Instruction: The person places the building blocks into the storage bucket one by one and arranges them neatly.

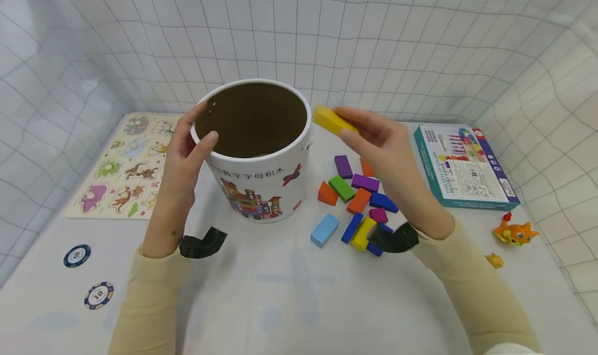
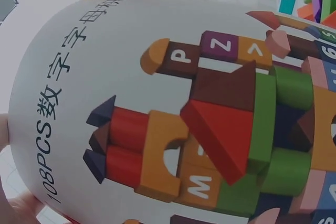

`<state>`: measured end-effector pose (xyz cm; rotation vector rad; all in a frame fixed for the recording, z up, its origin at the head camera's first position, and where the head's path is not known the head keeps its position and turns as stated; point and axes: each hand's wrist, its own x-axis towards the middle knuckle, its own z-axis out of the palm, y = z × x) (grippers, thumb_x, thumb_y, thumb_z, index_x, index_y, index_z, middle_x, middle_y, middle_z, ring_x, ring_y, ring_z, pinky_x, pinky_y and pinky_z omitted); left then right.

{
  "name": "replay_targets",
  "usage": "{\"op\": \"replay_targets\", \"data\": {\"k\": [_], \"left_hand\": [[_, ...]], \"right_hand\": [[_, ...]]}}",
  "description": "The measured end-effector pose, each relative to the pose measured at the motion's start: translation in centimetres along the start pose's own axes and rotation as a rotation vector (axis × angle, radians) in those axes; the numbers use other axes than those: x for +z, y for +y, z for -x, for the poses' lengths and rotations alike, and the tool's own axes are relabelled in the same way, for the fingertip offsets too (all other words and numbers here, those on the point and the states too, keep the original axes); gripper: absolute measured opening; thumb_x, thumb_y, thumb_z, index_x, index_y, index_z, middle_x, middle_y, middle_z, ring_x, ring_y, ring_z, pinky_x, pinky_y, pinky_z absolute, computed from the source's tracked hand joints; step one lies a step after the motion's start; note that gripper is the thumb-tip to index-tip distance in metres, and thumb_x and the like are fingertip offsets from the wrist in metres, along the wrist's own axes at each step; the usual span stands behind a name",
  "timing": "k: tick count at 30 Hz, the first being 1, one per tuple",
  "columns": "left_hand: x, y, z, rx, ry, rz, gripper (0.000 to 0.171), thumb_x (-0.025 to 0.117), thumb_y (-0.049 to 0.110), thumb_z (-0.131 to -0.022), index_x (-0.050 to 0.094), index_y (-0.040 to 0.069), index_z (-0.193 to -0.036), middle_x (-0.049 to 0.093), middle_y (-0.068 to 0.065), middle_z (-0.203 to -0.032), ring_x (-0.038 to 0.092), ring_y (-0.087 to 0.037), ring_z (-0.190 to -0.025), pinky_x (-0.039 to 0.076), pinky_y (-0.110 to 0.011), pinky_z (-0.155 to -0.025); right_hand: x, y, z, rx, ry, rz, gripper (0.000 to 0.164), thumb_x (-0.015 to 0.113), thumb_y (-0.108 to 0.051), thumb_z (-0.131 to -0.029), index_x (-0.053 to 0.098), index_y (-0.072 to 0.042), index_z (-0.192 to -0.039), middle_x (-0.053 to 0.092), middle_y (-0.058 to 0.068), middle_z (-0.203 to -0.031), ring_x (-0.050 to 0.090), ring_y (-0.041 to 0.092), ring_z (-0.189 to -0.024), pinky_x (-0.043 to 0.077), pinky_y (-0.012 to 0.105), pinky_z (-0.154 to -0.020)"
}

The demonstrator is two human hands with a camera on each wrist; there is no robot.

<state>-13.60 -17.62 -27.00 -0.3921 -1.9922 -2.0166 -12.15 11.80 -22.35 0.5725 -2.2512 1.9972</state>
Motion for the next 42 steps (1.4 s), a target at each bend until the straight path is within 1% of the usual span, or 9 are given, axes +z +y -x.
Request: {"op": "replay_targets", "data": {"k": [7, 15, 23, 27, 31, 33, 37, 40, 42], "left_hand": [[0.4, 0.3, 0.2, -0.046, 0.039, -0.039, 0.055, 0.054, 0.017, -0.086, 0.035, 0.017, -0.137, 0.025, 0.003, -0.142, 0.019, -0.016, -0.131, 0.017, -0.04, -0.105], [0.3, 1.2, 0.2, -0.112, 0.081, -0.089, 0.057, 0.055, 0.022, -0.087, 0.032, 0.023, -0.138, 0.02, 0.006, -0.145, 0.02, -0.016, -0.132, 0.019, -0.041, -0.104], [0.2, 1.7, 0.6, -0.149, 0.105, -0.106, 0.059, 0.059, 0.02, -0.084, 0.034, 0.02, -0.138, 0.025, 0.004, -0.144, 0.024, -0.018, -0.131, 0.023, -0.04, -0.102], [0.5, 1.7, 0.5, -0.112, 0.112, -0.094, 0.059, 0.061, 0.017, -0.083, 0.036, 0.016, -0.137, 0.028, 0.001, -0.143, 0.024, -0.015, -0.131, 0.023, -0.037, -0.103], [0.7, 1.6, 0.3, -0.092, 0.121, -0.109, 0.058, 0.061, 0.018, -0.083, 0.037, 0.015, -0.136, 0.029, 0.0, -0.142, 0.024, -0.014, -0.13, 0.024, -0.035, -0.103], [0.8, 1.5, 0.2, -0.085, 0.121, -0.124, 0.058, 0.06, 0.018, -0.083, 0.037, 0.014, -0.136, 0.03, 0.0, -0.142, 0.024, -0.013, -0.13, 0.025, -0.034, -0.102], [0.9, 1.2, 0.2, -0.08, 0.127, -0.16, 0.058, 0.06, 0.019, -0.084, 0.036, 0.014, -0.136, 0.03, 0.0, -0.142, 0.023, -0.011, -0.13, 0.022, -0.031, -0.103], [0.8, 1.2, 0.3, -0.071, 0.135, -0.172, 0.057, 0.06, 0.02, -0.084, 0.037, 0.014, -0.135, 0.031, 0.001, -0.142, 0.023, -0.01, -0.13, 0.019, -0.029, -0.104], [0.7, 1.3, 0.3, -0.065, 0.136, -0.178, 0.054, 0.058, 0.019, -0.085, 0.038, 0.015, -0.135, 0.031, 0.0, -0.141, 0.022, -0.009, -0.13, 0.016, -0.027, -0.105]], "right_hand": [[4.9, -2.2, -5.4, 0.065, -0.262, 0.16, 0.03, 0.056, -0.014, -0.087, 0.058, -0.003, -0.115, 0.058, 0.006, -0.11, 0.055, 0.013, -0.093, 0.044, 0.023, -0.083], [7.5, -0.3, -11.1, 0.019, -0.585, 0.463, 0.024, 0.061, -0.021, -0.084, 0.065, -0.011, -0.105, 0.061, -0.003, -0.1, 0.053, 0.01, -0.088, 0.043, 0.02, -0.079], [10.5, 0.4, -12.1, 0.06, -0.93, 0.616, 0.022, 0.062, -0.019, -0.083, 0.067, -0.011, -0.104, 0.064, -0.003, -0.095, 0.057, 0.008, -0.088, 0.043, 0.02, -0.078], [10.4, 0.5, -11.8, 0.086, -1.005, 0.621, 0.02, 0.061, -0.018, -0.084, 0.067, -0.013, -0.102, 0.065, -0.003, -0.094, 0.058, 0.009, -0.086, 0.044, 0.023, -0.077], [9.8, 0.3, -11.4, -0.106, -0.865, 0.648, 0.02, 0.06, -0.021, -0.085, 0.067, -0.013, -0.102, 0.065, -0.006, -0.094, 0.057, 0.003, -0.087, 0.042, 0.019, -0.078], [9.2, 0.3, -10.5, -0.233, -0.669, 0.597, 0.021, 0.06, -0.021, -0.085, 0.067, -0.012, -0.103, 0.065, -0.007, -0.096, 0.056, 0.0, -0.088, 0.042, 0.017, -0.079], [6.3, 0.9, -6.1, -0.415, -0.275, 0.305, 0.023, 0.059, -0.011, -0.085, 0.065, -0.005, -0.106, 0.064, 0.0, -0.103, 0.057, 0.004, -0.095, 0.045, 0.021, -0.081], [2.5, 2.0, -1.3, -0.416, -0.096, 0.182, 0.026, 0.056, -0.002, -0.085, 0.061, -0.002, -0.111, 0.062, 0.005, -0.109, 0.057, 0.013, -0.101, 0.046, 0.027, -0.082], [-0.5, 3.1, 1.9, -0.329, -0.006, 0.2, 0.028, 0.053, -0.001, -0.086, 0.059, -0.003, -0.113, 0.061, 0.006, -0.111, 0.056, 0.017, -0.103, 0.045, 0.026, -0.083]]}}
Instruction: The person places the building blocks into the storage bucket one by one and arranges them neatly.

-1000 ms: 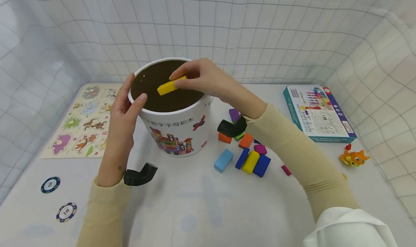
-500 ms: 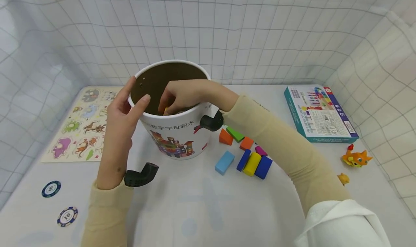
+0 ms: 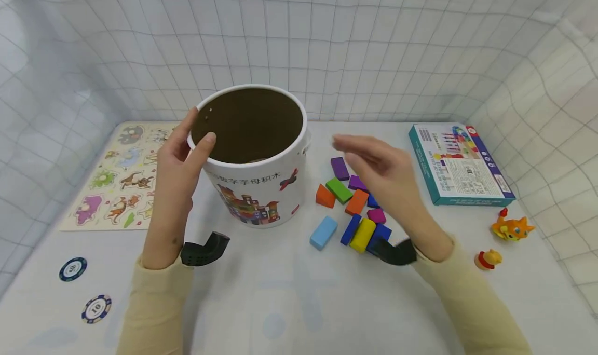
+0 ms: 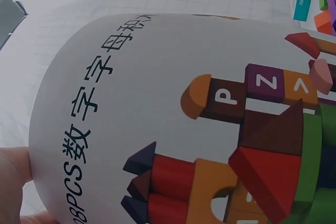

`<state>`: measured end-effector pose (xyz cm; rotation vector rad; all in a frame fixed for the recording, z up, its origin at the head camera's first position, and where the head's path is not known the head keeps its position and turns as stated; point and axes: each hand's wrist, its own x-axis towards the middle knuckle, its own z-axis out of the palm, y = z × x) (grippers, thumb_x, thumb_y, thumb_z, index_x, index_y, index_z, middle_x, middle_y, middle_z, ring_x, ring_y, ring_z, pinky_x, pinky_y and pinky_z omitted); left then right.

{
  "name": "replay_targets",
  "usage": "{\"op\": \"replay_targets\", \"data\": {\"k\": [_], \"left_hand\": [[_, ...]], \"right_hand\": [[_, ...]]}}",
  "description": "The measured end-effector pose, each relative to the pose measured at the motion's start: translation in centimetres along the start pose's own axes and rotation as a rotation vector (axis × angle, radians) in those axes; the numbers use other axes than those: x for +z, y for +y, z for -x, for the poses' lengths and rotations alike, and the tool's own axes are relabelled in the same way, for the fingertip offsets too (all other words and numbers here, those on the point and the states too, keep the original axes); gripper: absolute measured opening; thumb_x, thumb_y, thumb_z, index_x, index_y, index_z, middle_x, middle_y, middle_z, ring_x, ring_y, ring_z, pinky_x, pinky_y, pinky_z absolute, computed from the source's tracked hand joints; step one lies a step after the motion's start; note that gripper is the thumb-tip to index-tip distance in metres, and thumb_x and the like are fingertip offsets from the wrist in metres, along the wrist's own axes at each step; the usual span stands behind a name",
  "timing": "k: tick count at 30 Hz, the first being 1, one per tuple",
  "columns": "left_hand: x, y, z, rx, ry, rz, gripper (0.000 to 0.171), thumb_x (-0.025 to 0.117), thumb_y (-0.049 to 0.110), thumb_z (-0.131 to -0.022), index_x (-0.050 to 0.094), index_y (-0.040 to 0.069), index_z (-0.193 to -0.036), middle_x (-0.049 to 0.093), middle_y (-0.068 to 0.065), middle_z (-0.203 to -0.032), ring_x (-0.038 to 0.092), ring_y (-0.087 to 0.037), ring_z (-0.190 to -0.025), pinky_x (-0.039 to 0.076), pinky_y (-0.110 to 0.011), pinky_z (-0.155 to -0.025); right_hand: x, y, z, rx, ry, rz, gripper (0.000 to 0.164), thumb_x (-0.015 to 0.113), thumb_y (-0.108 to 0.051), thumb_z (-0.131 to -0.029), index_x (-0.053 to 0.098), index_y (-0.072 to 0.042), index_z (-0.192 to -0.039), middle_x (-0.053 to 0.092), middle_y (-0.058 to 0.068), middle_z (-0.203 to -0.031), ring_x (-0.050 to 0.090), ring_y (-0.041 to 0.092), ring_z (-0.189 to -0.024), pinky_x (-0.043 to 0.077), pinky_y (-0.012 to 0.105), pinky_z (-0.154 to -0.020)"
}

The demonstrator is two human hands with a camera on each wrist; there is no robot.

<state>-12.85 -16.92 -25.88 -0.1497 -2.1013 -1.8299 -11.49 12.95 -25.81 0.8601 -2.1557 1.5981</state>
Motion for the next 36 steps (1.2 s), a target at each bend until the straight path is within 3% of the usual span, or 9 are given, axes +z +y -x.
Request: {"op": "replay_targets", "data": {"k": [4, 9, 11, 13, 16, 18, 23, 31, 36], "left_hand": [[-0.3, 0.2, 0.0, 0.003, -0.015, -0.063, 0.047, 0.052, 0.019, -0.089, 0.041, 0.015, -0.134, 0.031, -0.001, -0.141, 0.019, -0.008, -0.131, 0.011, -0.025, -0.106], [-0.5, 0.5, 0.0, -0.02, -0.051, -0.117, 0.047, 0.052, 0.022, -0.089, 0.041, 0.015, -0.134, 0.028, -0.001, -0.143, 0.015, -0.006, -0.131, 0.009, -0.027, -0.106], [-0.4, 0.6, -0.1, -0.027, -0.061, -0.1, 0.051, 0.055, 0.023, -0.087, 0.039, 0.015, -0.135, 0.026, 0.0, -0.143, 0.014, -0.006, -0.131, 0.006, -0.028, -0.106], [-0.4, 0.6, -0.2, -0.031, -0.061, -0.084, 0.054, 0.057, 0.023, -0.086, 0.038, 0.015, -0.136, 0.026, 0.001, -0.143, 0.013, -0.005, -0.131, 0.005, -0.03, -0.106], [-0.2, 0.6, -0.3, -0.04, -0.058, -0.055, 0.057, 0.058, 0.023, -0.084, 0.037, 0.015, -0.136, 0.026, 0.002, -0.143, 0.013, -0.006, -0.13, 0.004, -0.033, -0.106], [-0.1, 0.6, -0.3, -0.048, -0.052, -0.019, 0.056, 0.059, 0.022, -0.084, 0.038, 0.016, -0.136, 0.027, 0.003, -0.142, 0.015, -0.007, -0.13, 0.008, -0.035, -0.106], [0.7, 0.4, -0.4, -0.026, -0.008, 0.103, 0.051, 0.058, 0.019, -0.084, 0.042, 0.018, -0.133, 0.034, 0.004, -0.138, 0.024, -0.012, -0.126, 0.023, -0.038, -0.099], [1.2, 0.0, -0.6, 0.014, 0.035, 0.105, 0.048, 0.056, 0.018, -0.085, 0.045, 0.016, -0.131, 0.038, 0.002, -0.135, 0.028, -0.013, -0.123, 0.028, -0.034, -0.095], [1.3, -0.1, -0.6, 0.015, 0.017, 0.121, 0.048, 0.057, 0.017, -0.084, 0.046, 0.014, -0.131, 0.038, 0.0, -0.135, 0.03, -0.016, -0.122, 0.029, -0.033, -0.093]], "right_hand": [[-4.8, 2.4, 7.0, 0.33, 0.078, 0.109, 0.029, 0.051, -0.012, -0.09, 0.057, -0.008, -0.117, 0.06, 0.003, -0.112, 0.055, 0.013, -0.104, 0.044, 0.019, -0.08], [-7.8, 5.3, 14.0, 0.694, 0.132, 0.272, 0.038, 0.049, -0.028, -0.09, 0.052, -0.013, -0.125, 0.055, 0.003, -0.12, 0.05, 0.01, -0.109, 0.042, 0.011, -0.076], [-8.2, 6.2, 15.5, 0.789, 0.102, 0.317, 0.045, 0.049, -0.033, -0.09, 0.044, -0.015, -0.131, 0.047, 0.005, -0.13, 0.042, 0.016, -0.119, 0.04, 0.015, -0.083], [-8.3, 7.0, 16.4, 0.841, 0.038, 0.331, 0.055, 0.05, -0.036, -0.089, 0.033, -0.017, -0.138, 0.035, 0.009, -0.139, 0.031, 0.025, -0.126, 0.037, 0.028, -0.092], [-8.0, 8.1, 16.7, 0.825, -0.089, 0.366, 0.071, 0.053, -0.038, -0.087, 0.017, -0.013, -0.143, 0.02, 0.017, -0.144, 0.017, 0.038, -0.129, 0.027, 0.051, -0.096], [-7.6, 8.7, 16.6, 0.8, -0.136, 0.395, 0.076, 0.056, -0.038, -0.085, 0.015, -0.012, -0.143, 0.017, 0.02, -0.144, 0.013, 0.04, -0.13, 0.025, 0.058, -0.093], [-7.2, 9.5, 16.6, 0.73, -0.136, 0.479, 0.069, 0.06, -0.037, -0.082, 0.03, -0.012, -0.138, 0.025, 0.022, -0.141, 0.014, 0.04, -0.13, 0.027, 0.059, -0.091], [-6.9, 9.7, 17.2, 0.614, -0.072, 0.627, 0.055, 0.066, -0.035, -0.078, 0.049, -0.012, -0.126, 0.047, 0.012, -0.123, 0.042, 0.03, -0.11, 0.042, 0.04, -0.085], [-8.7, 9.4, 17.9, 0.579, -0.307, 0.567, 0.06, 0.066, -0.037, -0.076, 0.046, -0.02, -0.13, 0.036, 0.007, -0.137, 0.03, 0.029, -0.125, 0.035, 0.052, -0.089]]}}
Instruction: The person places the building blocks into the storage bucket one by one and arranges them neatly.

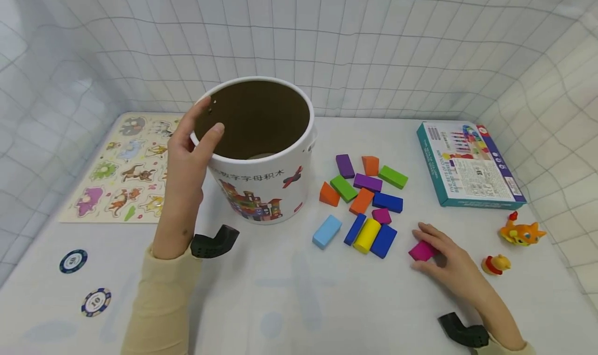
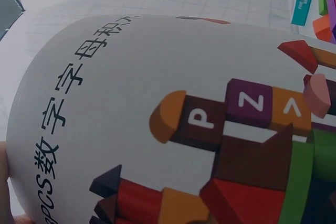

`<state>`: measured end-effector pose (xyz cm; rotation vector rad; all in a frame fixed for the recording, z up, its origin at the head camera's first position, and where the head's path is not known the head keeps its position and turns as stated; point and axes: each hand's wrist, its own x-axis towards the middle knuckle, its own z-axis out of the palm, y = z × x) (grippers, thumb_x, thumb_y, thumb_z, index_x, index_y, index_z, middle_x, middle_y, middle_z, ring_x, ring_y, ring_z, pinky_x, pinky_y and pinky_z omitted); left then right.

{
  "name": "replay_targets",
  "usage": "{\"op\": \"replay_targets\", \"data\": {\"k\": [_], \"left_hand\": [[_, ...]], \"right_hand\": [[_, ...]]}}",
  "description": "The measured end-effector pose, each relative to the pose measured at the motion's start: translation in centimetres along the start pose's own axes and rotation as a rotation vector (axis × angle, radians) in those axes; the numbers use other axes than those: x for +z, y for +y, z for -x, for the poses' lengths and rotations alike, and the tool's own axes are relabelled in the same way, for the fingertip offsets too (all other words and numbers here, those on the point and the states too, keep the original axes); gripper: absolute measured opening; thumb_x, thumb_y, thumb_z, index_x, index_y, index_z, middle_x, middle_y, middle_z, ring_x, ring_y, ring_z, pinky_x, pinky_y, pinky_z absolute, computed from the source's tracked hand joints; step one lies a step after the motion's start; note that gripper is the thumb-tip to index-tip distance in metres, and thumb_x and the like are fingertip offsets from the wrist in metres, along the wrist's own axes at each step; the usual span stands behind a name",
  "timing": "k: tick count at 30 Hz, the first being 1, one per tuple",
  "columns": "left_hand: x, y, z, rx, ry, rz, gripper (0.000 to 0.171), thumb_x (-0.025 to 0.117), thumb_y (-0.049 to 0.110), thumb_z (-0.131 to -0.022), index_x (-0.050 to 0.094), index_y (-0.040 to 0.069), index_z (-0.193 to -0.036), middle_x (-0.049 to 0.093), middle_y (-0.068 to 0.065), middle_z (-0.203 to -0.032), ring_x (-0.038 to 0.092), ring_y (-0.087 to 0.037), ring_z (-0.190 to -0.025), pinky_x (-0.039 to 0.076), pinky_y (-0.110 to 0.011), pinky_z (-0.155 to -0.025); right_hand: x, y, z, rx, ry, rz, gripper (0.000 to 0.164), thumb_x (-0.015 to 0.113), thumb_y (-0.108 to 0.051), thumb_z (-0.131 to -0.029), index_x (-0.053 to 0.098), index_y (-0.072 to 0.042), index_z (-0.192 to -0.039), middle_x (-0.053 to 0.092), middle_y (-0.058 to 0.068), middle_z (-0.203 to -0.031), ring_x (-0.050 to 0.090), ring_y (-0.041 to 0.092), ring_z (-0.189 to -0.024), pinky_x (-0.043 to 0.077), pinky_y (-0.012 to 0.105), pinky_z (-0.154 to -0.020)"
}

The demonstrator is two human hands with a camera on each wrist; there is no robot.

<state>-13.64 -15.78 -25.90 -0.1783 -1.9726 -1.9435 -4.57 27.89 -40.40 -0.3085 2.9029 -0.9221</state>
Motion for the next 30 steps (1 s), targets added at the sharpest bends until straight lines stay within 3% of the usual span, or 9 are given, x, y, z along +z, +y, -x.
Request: {"op": "replay_targets", "data": {"k": [3, 6, 11, 14, 17, 21, 26, 28, 30], "left_hand": [[0.1, 0.0, -0.1, 0.004, -0.007, 0.012, 0.048, 0.057, 0.017, -0.084, 0.046, 0.014, -0.131, 0.039, -0.002, -0.135, 0.03, -0.017, -0.122, 0.029, -0.032, -0.093], [0.1, 0.1, -0.1, 0.005, -0.003, 0.016, 0.048, 0.057, 0.016, -0.084, 0.046, 0.014, -0.13, 0.039, -0.002, -0.135, 0.03, -0.016, -0.122, 0.029, -0.032, -0.093], [0.1, 0.1, -0.1, -0.002, 0.003, 0.005, 0.048, 0.057, 0.017, -0.084, 0.046, 0.015, -0.13, 0.039, 0.001, -0.135, 0.03, -0.015, -0.122, 0.029, -0.033, -0.093], [0.0, 0.0, -0.1, -0.008, 0.005, 0.001, 0.049, 0.058, 0.018, -0.083, 0.046, 0.016, -0.13, 0.039, 0.002, -0.135, 0.03, -0.015, -0.122, 0.029, -0.033, -0.093], [-0.1, 0.0, 0.0, -0.024, 0.013, -0.002, 0.049, 0.059, 0.019, -0.083, 0.046, 0.018, -0.13, 0.038, 0.004, -0.135, 0.029, -0.014, -0.123, 0.028, -0.034, -0.094], [0.0, -0.2, 0.1, -0.031, 0.007, 0.008, 0.05, 0.06, 0.02, -0.083, 0.046, 0.018, -0.13, 0.038, 0.004, -0.135, 0.03, -0.014, -0.122, 0.028, -0.034, -0.094], [0.0, -0.2, 0.0, -0.024, -0.012, 0.03, 0.052, 0.06, 0.019, -0.082, 0.045, 0.016, -0.132, 0.037, 0.002, -0.136, 0.029, -0.013, -0.124, 0.025, -0.035, -0.099], [0.0, -0.1, 0.0, -0.019, -0.011, 0.027, 0.053, 0.06, 0.019, -0.082, 0.044, 0.016, -0.132, 0.037, 0.002, -0.137, 0.028, -0.011, -0.126, 0.022, -0.035, -0.101], [-0.2, 0.0, 0.0, -0.013, -0.009, 0.035, 0.054, 0.061, 0.019, -0.082, 0.043, 0.016, -0.133, 0.036, 0.002, -0.138, 0.027, -0.009, -0.126, 0.021, -0.035, -0.102]], "right_hand": [[-1.0, 0.9, 0.8, -0.049, -0.101, 0.012, 0.057, 0.066, -0.033, -0.078, 0.044, -0.028, -0.131, 0.033, 0.001, -0.14, 0.024, 0.016, -0.13, 0.037, 0.03, -0.093], [-1.4, 1.2, 1.0, -0.058, -0.074, 0.021, 0.051, 0.066, -0.027, -0.079, 0.048, -0.029, -0.126, 0.041, -0.002, -0.135, 0.031, 0.011, -0.127, 0.034, 0.01, -0.085], [-1.6, 0.6, 0.5, -0.007, -0.007, -0.06, 0.043, 0.065, -0.029, -0.079, 0.054, -0.021, -0.12, 0.054, 0.002, -0.121, 0.049, 0.009, -0.107, 0.04, 0.009, -0.077], [-2.5, -1.3, -0.6, -0.044, 0.013, -0.189, 0.04, 0.064, -0.021, -0.081, 0.054, -0.012, -0.119, 0.057, 0.006, -0.112, 0.052, 0.002, -0.094, 0.044, 0.012, -0.074], [-4.0, -5.1, -2.7, -0.145, 0.045, -0.323, 0.038, 0.061, -0.01, -0.083, 0.053, -0.007, -0.12, 0.057, 0.008, -0.109, 0.055, 0.005, -0.093, 0.047, 0.016, -0.073], [-5.6, -12.3, -6.4, -0.254, 0.086, -0.439, 0.039, 0.06, -0.01, -0.084, 0.052, -0.01, -0.122, 0.055, 0.004, -0.113, 0.056, 0.012, -0.098, 0.047, 0.02, -0.076], [-6.2, -21.7, -11.7, -0.384, 0.04, -0.509, 0.039, 0.062, -0.013, -0.083, 0.052, -0.007, -0.12, 0.055, 0.004, -0.113, 0.055, 0.014, -0.099, 0.047, 0.026, -0.08], [-6.0, -24.5, -14.1, -0.416, 0.004, -0.515, 0.037, 0.063, -0.015, -0.082, 0.054, -0.007, -0.118, 0.057, 0.004, -0.109, 0.056, 0.012, -0.095, 0.047, 0.025, -0.08], [-5.6, -26.5, -16.7, -0.432, -0.025, -0.448, 0.035, 0.063, -0.02, -0.082, 0.056, -0.01, -0.115, 0.059, 0.001, -0.103, 0.056, 0.009, -0.09, 0.046, 0.022, -0.079]]}}
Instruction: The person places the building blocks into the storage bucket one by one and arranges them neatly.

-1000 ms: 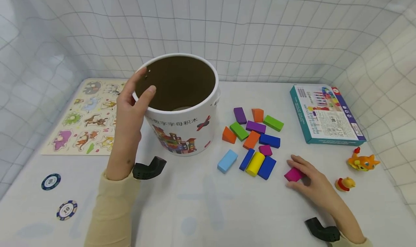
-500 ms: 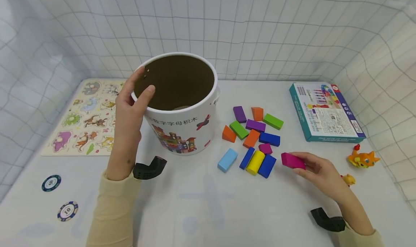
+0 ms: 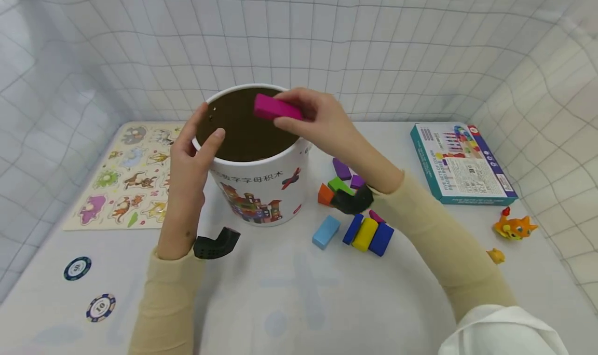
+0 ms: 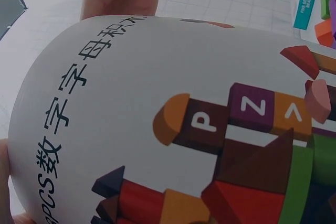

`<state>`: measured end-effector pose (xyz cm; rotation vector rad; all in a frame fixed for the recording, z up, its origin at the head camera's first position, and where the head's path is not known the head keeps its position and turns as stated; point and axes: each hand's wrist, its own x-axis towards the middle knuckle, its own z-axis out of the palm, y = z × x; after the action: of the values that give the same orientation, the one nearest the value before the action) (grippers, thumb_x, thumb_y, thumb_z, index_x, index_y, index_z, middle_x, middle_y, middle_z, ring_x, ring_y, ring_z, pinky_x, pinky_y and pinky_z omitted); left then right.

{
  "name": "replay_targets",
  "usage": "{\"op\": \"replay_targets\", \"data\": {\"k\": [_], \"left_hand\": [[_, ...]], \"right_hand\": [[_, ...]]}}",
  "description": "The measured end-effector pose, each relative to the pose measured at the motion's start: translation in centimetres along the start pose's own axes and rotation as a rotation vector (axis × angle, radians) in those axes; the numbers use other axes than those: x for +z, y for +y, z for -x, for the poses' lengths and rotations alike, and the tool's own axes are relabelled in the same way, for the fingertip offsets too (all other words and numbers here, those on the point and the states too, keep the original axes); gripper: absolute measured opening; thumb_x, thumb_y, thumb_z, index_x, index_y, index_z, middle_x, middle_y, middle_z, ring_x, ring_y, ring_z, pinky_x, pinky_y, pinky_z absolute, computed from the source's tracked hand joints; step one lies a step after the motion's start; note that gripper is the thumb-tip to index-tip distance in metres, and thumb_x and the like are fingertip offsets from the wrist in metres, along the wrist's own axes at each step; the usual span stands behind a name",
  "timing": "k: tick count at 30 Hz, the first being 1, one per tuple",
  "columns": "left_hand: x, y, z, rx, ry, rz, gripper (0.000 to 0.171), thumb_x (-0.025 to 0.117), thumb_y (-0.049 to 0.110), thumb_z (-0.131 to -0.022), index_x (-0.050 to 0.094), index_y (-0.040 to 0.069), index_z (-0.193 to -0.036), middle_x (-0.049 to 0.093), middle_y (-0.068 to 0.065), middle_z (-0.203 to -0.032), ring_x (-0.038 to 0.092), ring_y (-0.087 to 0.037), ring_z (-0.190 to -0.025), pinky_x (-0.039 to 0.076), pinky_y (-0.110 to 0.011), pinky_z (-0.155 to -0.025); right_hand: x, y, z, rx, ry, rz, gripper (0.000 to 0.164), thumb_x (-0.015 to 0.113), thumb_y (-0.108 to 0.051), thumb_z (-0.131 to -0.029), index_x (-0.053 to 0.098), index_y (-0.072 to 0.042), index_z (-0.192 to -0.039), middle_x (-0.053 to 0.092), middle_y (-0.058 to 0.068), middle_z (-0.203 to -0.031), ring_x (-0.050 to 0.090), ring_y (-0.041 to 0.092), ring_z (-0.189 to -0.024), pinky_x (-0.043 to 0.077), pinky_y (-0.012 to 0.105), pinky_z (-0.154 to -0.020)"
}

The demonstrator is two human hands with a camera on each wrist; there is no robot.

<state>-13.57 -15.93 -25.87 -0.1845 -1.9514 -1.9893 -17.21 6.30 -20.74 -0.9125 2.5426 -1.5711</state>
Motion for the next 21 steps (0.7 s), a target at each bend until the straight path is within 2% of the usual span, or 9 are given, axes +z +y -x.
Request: {"op": "replay_targets", "data": {"k": [5, 8, 12, 16, 21], "left_hand": [[-0.1, -0.1, 0.0, -0.007, -0.001, -0.006, 0.055, 0.06, 0.021, -0.082, 0.041, 0.019, -0.134, 0.035, 0.004, -0.139, 0.024, -0.008, -0.127, 0.02, -0.036, -0.103], [-0.1, 0.0, 0.0, -0.012, -0.002, -0.021, 0.055, 0.06, 0.022, -0.083, 0.041, 0.02, -0.134, 0.034, 0.005, -0.139, 0.024, -0.009, -0.127, 0.021, -0.037, -0.103], [-0.2, 0.0, 0.0, -0.018, -0.012, -0.027, 0.056, 0.059, 0.022, -0.083, 0.039, 0.019, -0.135, 0.033, 0.005, -0.14, 0.024, -0.009, -0.127, 0.023, -0.038, -0.102], [-0.2, 0.0, 0.1, -0.023, -0.015, -0.032, 0.056, 0.059, 0.022, -0.083, 0.038, 0.019, -0.135, 0.032, 0.006, -0.14, 0.022, -0.008, -0.128, 0.023, -0.038, -0.102], [-0.2, -0.1, 0.1, -0.033, -0.009, -0.043, 0.056, 0.06, 0.023, -0.083, 0.039, 0.021, -0.135, 0.032, 0.007, -0.14, 0.022, -0.007, -0.128, 0.023, -0.037, -0.103]], "right_hand": [[1.4, 0.8, -5.8, 0.003, -0.129, 0.352, 0.033, 0.063, -0.03, -0.082, 0.058, -0.014, -0.111, 0.059, -0.005, -0.096, 0.05, 0.005, -0.083, 0.041, 0.018, -0.074], [2.0, 1.0, -7.7, 0.019, -0.264, 0.45, 0.031, 0.062, -0.03, -0.082, 0.059, -0.013, -0.108, 0.058, -0.003, -0.096, 0.05, 0.007, -0.085, 0.04, 0.019, -0.074], [2.5, 0.9, -8.9, 0.061, -0.455, 0.394, 0.027, 0.064, -0.027, -0.081, 0.061, -0.012, -0.104, 0.058, -0.001, -0.095, 0.051, 0.01, -0.085, 0.041, 0.021, -0.077], [2.8, 0.9, -9.0, 0.091, -0.551, 0.31, 0.026, 0.064, -0.023, -0.081, 0.061, -0.011, -0.104, 0.058, 0.001, -0.096, 0.052, 0.013, -0.087, 0.042, 0.022, -0.078], [3.1, 1.0, -9.0, 0.071, -0.687, 0.337, 0.024, 0.065, -0.023, -0.081, 0.062, -0.012, -0.102, 0.059, 0.001, -0.096, 0.051, 0.013, -0.089, 0.041, 0.023, -0.079]]}}
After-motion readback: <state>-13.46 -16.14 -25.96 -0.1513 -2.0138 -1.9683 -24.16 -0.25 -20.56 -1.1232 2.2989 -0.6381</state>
